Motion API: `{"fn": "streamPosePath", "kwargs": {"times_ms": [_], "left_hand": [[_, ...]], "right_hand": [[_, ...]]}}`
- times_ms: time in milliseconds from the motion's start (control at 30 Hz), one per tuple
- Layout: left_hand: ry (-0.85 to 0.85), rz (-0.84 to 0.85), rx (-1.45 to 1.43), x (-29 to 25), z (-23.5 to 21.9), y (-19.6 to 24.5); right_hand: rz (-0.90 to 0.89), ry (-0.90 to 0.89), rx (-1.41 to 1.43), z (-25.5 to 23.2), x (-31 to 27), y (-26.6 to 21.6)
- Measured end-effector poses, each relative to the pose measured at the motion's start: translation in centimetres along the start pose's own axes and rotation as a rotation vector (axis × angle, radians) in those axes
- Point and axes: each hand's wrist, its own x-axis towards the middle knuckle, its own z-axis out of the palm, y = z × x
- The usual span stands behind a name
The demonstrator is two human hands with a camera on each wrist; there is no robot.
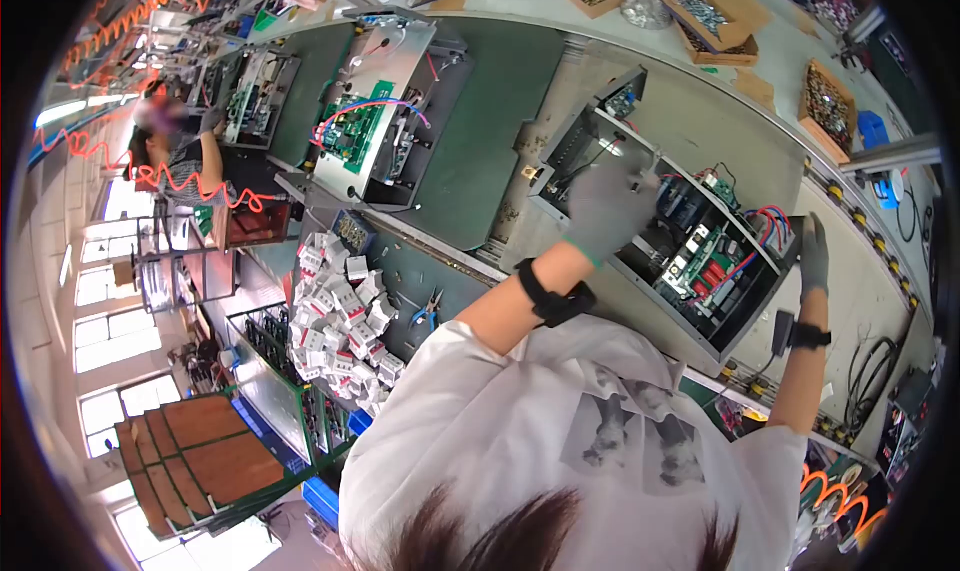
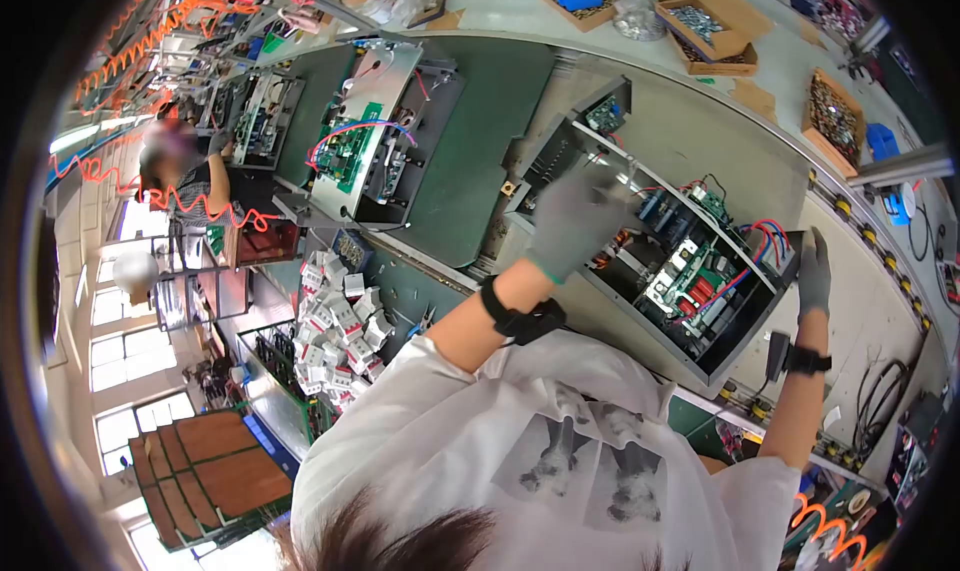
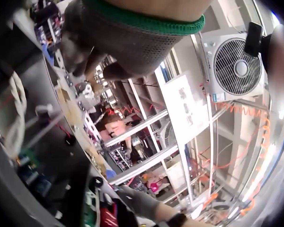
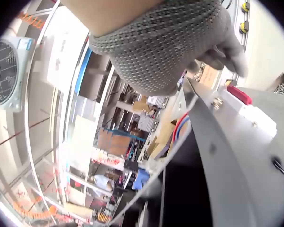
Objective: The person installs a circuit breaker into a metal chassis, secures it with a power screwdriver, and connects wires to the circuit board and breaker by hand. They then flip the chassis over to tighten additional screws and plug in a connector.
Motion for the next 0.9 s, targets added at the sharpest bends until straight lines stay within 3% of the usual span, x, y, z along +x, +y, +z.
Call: {"fn": "streamPosePath", "kwargs": {"times_ms": [33, 100, 167, 200, 233, 267, 300, 367, 400, 433, 500, 567, 633, 700, 800, 833, 867, 900], "left_hand": [[0.234, 0.037, 0.013, -0.2, -1.8, -1.1], [0.379, -0.063, 0.286, 0.9, -5.8, -5.4], [0.222, -0.395, 0.195, 2.3, -5.2, -15.2], [0.215, -0.407, 0.189, 2.5, -3.6, -20.7], [0.070, -0.514, -0.119, 2.4, -1.7, -25.9], [-0.081, -0.609, -0.430, 2.5, -0.4, -28.5], [-0.101, -0.611, -0.438, 2.9, -0.2, -28.2], [-0.252, -0.461, -0.906, 3.6, -0.5, -26.0], [-0.248, -0.568, -1.186, 3.2, 0.2, -25.0], [-0.256, -0.572, -1.199, 2.9, 0.5, -25.0], [-0.403, -0.746, -1.142, 2.6, 0.5, -25.2], [-0.373, -0.661, -1.178, 1.9, 2.0, -22.8], [-0.523, -0.706, -1.093, 1.3, 5.3, -23.9], [-0.489, -0.786, -0.964, 0.2, 6.8, -19.2], [-0.671, -0.609, -0.697, -1.2, 11.9, -16.4], [-0.751, -0.510, -0.591, -1.4, 11.6, -14.7], [-0.776, -0.547, -0.425, -1.4, 10.1, -11.9], [-0.639, -0.294, -0.423, -2.3, 12.4, -12.1]], "right_hand": [[0.040, 0.087, -0.089, -0.1, -3.7, -2.5], [-0.088, 0.189, -0.313, 1.2, -8.1, 0.3], [0.105, 0.141, -0.357, 3.0, -13.3, -0.7], [0.149, 0.116, -0.393, 3.9, -15.6, -1.9], [0.197, 0.094, -0.432, 4.6, -17.7, -3.1], [0.145, 0.135, -0.417, 5.2, -19.2, -4.1], [0.097, 0.180, -0.402, 5.9, -20.5, -5.3], [0.131, 0.163, -0.388, 5.9, -20.9, -7.3], [0.135, 0.186, -0.452, 6.1, -20.7, -7.0], [0.138, 0.214, -0.511, 6.3, -20.6, -6.6], [0.133, 0.235, -0.538, 5.7, -20.1, -5.2], [0.209, 0.221, -0.618, 4.3, -19.4, -3.4], [0.214, 0.230, -0.663, 2.3, -18.8, -1.5], [0.217, 0.226, -0.703, -0.4, -17.8, 1.2], [0.280, 0.243, -0.813, -5.0, -16.0, 6.8], [0.276, 0.211, -0.741, -7.3, -15.1, 10.2], [0.228, 0.257, -0.684, -9.8, -13.6, 16.6], [0.337, 0.191, -0.732, -12.0, -12.5, 19.8]]}}
